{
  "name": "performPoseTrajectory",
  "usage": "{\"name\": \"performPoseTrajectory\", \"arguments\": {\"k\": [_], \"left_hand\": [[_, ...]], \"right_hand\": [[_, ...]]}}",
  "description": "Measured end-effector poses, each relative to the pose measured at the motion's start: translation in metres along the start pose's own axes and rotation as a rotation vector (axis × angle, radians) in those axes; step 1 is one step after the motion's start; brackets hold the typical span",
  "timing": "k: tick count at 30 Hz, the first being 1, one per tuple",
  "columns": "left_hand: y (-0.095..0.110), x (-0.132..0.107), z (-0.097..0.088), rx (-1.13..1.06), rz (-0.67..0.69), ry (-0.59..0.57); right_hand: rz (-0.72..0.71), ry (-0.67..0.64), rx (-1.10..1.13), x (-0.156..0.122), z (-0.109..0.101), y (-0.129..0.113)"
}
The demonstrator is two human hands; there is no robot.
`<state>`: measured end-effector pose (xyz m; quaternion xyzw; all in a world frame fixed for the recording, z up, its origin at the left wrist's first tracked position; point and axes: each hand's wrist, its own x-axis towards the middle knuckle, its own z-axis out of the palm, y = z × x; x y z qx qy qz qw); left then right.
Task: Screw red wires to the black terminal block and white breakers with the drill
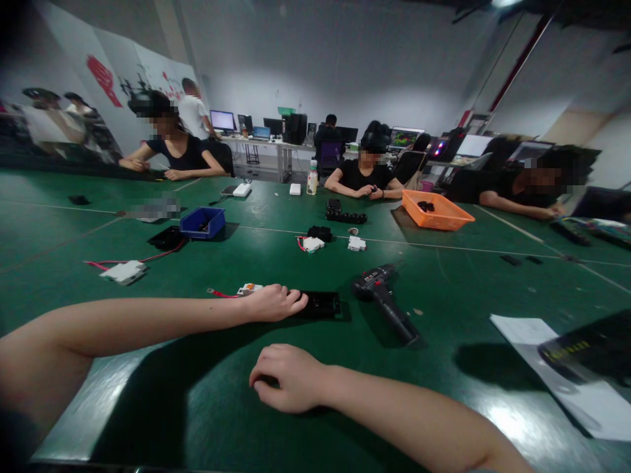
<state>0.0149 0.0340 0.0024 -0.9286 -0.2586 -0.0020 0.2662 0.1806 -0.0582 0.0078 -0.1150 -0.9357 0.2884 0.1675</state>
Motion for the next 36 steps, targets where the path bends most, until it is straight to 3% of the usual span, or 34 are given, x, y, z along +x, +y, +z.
{"name": "performPoseTrajectory", "arguments": {"k": [14, 18, 22, 29, 36], "left_hand": [[0.0, 0.006, -0.003, -0.021, -0.117, -0.043], [0.0, 0.007, 0.001, -0.066, -0.221, -0.064], [-0.007, 0.004, 0.005, -0.165, -0.368, -0.161], [-0.039, -0.022, 0.008, -0.225, -0.614, -0.296], [-0.076, -0.073, 0.014, -0.224, -0.912, -0.421]], "right_hand": [[-0.002, -0.009, -0.009, 0.0, -0.002, -0.002], [-0.004, -0.01, -0.006, 0.0, -0.002, -0.002], [-0.014, -0.008, 0.003, -0.001, -0.002, -0.001], [-0.04, 0.019, 0.001, -0.002, 0.001, 0.001], [-0.05, 0.038, 0.013, -0.002, 0.002, 0.002]]}}
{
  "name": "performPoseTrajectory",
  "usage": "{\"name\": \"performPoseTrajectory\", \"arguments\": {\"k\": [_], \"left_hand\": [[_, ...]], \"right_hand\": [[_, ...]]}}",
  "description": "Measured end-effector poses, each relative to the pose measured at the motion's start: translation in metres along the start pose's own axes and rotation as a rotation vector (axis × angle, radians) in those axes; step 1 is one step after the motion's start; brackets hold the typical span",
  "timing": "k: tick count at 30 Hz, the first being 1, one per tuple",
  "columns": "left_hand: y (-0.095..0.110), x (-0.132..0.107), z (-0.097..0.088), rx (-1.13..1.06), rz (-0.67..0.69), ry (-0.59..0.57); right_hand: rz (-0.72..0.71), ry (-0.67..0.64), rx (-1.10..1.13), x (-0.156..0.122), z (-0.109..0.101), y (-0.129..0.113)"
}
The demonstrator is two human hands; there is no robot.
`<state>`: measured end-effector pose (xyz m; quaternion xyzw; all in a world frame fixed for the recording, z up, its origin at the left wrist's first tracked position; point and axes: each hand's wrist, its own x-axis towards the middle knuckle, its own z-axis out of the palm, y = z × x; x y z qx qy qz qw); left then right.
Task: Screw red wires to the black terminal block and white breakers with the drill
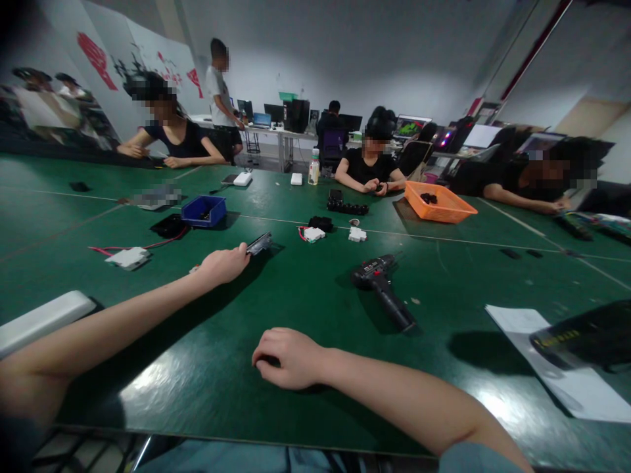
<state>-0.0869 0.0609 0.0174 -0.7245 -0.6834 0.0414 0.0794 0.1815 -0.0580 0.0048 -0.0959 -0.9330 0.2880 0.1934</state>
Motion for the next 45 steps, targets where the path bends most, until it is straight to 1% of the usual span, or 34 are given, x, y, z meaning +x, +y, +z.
{"name": "performPoseTrajectory", "arguments": {"k": [2, 3, 6, 9, 15, 18, 20, 22, 25, 27, 32, 34, 36, 38, 41, 43, 45], "left_hand": [[-0.018, -0.003, 0.003, -0.014, -0.069, -0.017], [-0.027, -0.004, 0.005, -0.042, -0.127, -0.015], [-0.045, -0.008, 0.012, -0.13, -0.229, -0.016], [-0.052, -0.01, 0.017, -0.192, -0.291, -0.014], [-0.054, -0.01, 0.026, -0.236, -0.341, 0.031], [-0.055, -0.011, 0.029, -0.224, -0.303, 0.13], [-0.056, -0.011, 0.028, -0.187, -0.244, 0.216], [-0.054, -0.009, 0.024, -0.154, -0.175, 0.268], [-0.048, -0.002, 0.017, -0.123, -0.093, 0.303], [-0.045, 0.003, 0.014, -0.112, -0.067, 0.317], [-0.045, 0.008, 0.02, -0.142, -0.063, 0.312], [-0.048, 0.006, 0.024, -0.158, -0.067, 0.314], [-0.049, 0.004, 0.027, -0.17, -0.073, 0.302], [-0.05, 0.002, 0.028, -0.183, -0.08, 0.272], [-0.05, 0.001, 0.03, -0.204, -0.091, 0.238], [-0.051, 0.002, 0.031, -0.211, -0.085, 0.231], [-0.053, 0.002, 0.033, -0.212, -0.076, 0.224]], "right_hand": [[-0.002, 0.006, 0.002, 0.0, 0.0, 0.0], [-0.003, 0.009, 0.001, 0.0, 0.0, 0.0], [-0.001, 0.008, -0.002, 0.001, 0.0, 0.0], [0.005, 0.0, -0.003, 0.0, 0.0, -0.001], [0.015, -0.01, -0.004, 0.0, 0.001, -0.003], [0.019, -0.016, -0.009, 0.001, 0.0, -0.004], [0.021, -0.016, -0.017, 0.001, 0.0, -0.005], [0.018, -0.02, -0.021, 0.001, 0.0, -0.004], [0.016, -0.021, -0.024, 0.001, 0.001, -0.003], [0.017, -0.017, -0.021, 0.001, 0.001, -0.002], [0.007, -0.015, -0.022, 0.001, 0.002, -0.003], [0.007, -0.017, -0.084, 0.001, 0.001, 0.002], [0.038, 0.002, -0.196, -0.001, -0.006, 0.012], [0.107, 0.06, -0.323, -0.004, -0.02, 0.03], [0.242, 0.182, -0.54, -0.014, -0.054, 0.063], [0.354, 0.236, -0.716, -0.024, -0.077, 0.085], [0.487, 0.265, -0.879, -0.036, -0.094, 0.105]]}}
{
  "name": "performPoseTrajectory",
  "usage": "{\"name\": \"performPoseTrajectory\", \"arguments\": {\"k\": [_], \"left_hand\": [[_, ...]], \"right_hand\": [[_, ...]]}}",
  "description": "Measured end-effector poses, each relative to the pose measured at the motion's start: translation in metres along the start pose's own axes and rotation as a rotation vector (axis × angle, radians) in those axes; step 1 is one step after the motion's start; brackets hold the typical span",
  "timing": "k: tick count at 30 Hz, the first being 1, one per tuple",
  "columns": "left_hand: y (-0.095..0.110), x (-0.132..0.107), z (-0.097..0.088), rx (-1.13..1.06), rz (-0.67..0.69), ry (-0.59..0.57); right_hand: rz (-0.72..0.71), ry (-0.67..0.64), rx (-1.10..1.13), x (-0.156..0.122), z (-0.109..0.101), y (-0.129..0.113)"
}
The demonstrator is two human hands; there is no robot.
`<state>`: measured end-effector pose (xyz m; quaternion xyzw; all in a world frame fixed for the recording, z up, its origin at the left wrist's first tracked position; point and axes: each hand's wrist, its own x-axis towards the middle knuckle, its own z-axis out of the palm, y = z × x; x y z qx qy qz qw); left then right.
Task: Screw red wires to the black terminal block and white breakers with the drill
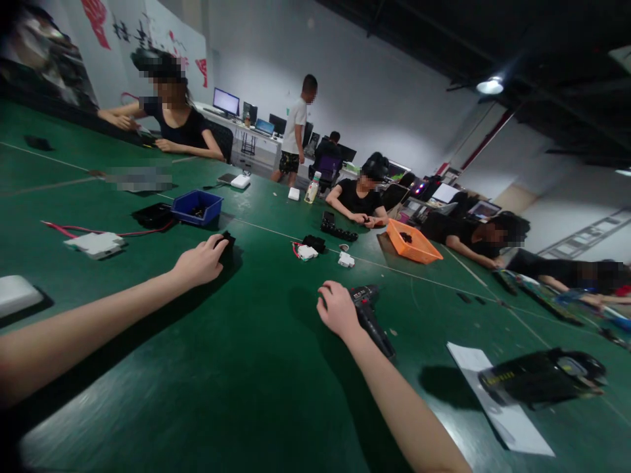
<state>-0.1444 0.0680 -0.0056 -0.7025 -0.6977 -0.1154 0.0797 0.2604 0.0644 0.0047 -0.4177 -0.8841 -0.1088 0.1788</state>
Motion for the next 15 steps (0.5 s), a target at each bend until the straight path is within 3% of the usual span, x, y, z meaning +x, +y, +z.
{"name": "performPoseTrajectory", "arguments": {"k": [3, 9, 15], "left_hand": [[-0.002, 0.001, 0.002, -0.002, 0.006, -0.003], [-0.002, 0.001, 0.003, -0.003, 0.011, 0.009], [-0.001, 0.001, 0.002, 0.016, 0.026, 0.016]], "right_hand": [[0.122, -0.003, -0.15, 0.0, 0.009, 0.028], [0.177, -0.009, -0.186, 0.014, 0.022, 0.056], [0.219, -0.003, -0.202, 0.045, 0.032, 0.061]]}}
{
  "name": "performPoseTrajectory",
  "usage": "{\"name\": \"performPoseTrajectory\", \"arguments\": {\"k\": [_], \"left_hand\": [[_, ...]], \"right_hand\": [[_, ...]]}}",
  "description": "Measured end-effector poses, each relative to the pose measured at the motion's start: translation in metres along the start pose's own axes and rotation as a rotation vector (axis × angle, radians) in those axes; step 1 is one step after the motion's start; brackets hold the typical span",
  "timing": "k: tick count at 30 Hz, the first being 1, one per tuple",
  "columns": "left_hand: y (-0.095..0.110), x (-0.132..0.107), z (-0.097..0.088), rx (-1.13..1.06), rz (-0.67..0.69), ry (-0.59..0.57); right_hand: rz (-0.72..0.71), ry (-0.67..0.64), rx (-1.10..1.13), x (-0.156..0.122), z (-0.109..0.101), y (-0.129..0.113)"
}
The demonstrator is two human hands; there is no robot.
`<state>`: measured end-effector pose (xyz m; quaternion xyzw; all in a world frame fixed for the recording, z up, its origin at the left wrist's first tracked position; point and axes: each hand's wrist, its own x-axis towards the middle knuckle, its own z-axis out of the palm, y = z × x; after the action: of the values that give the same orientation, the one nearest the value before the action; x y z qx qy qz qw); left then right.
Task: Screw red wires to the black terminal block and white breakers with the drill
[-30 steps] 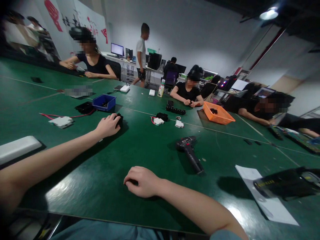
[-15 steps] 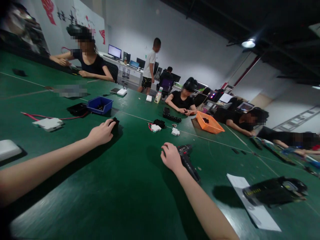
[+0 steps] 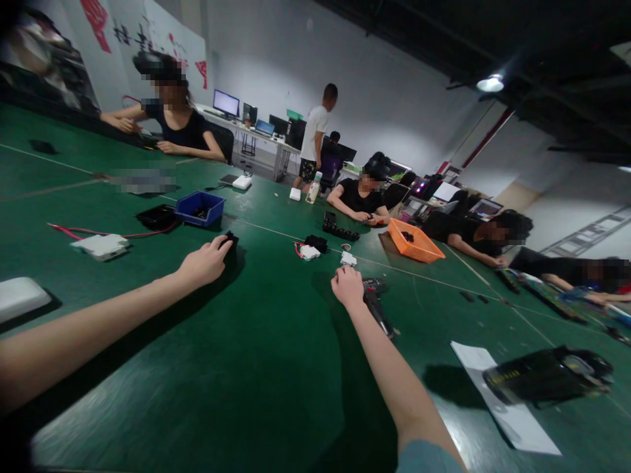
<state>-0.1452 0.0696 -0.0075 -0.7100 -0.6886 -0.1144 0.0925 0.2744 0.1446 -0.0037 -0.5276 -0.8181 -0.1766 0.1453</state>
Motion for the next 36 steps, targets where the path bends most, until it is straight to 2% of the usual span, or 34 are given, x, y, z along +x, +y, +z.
{"name": "performPoseTrajectory", "arguments": {"k": [8, 11, 14, 18, 22, 26, 29, 32, 34, 36], "left_hand": [[-0.001, 0.001, 0.001, 0.015, -0.014, -0.005], [0.0, 0.001, 0.0, 0.009, -0.025, -0.013], [0.0, 0.0, -0.002, 0.007, -0.031, -0.03], [0.002, -0.001, -0.004, 0.014, -0.028, -0.043], [0.002, 0.0, -0.002, 0.013, -0.012, -0.035], [0.002, -0.001, 0.0, 0.009, -0.014, -0.027], [0.002, -0.001, -0.001, 0.004, -0.021, -0.038], [0.003, -0.001, -0.002, 0.002, -0.025, -0.052], [0.004, -0.001, -0.002, 0.016, -0.028, -0.056], [0.003, 0.0, -0.002, 0.028, -0.034, -0.054]], "right_hand": [[-0.062, -0.054, 0.136, 0.061, 0.037, -0.064], [-0.047, -0.108, 0.169, 0.078, 0.047, -0.072], [-0.029, -0.168, 0.194, 0.078, 0.047, -0.069], [-0.013, -0.189, 0.204, 0.05, 0.029, -0.066], [-0.035, -0.176, 0.189, -0.009, -0.006, -0.082], [-0.199, -0.146, 0.29, -0.079, -0.05, -0.113], [-0.344, -0.217, 0.381, -0.108, -0.08, -0.13], [-0.412, -0.258, 0.45, -0.092, -0.09, -0.131], [-0.393, -0.242, 0.486, -0.06, -0.078, -0.123], [-0.289, -0.186, 0.475, -0.018, -0.053, -0.113]]}}
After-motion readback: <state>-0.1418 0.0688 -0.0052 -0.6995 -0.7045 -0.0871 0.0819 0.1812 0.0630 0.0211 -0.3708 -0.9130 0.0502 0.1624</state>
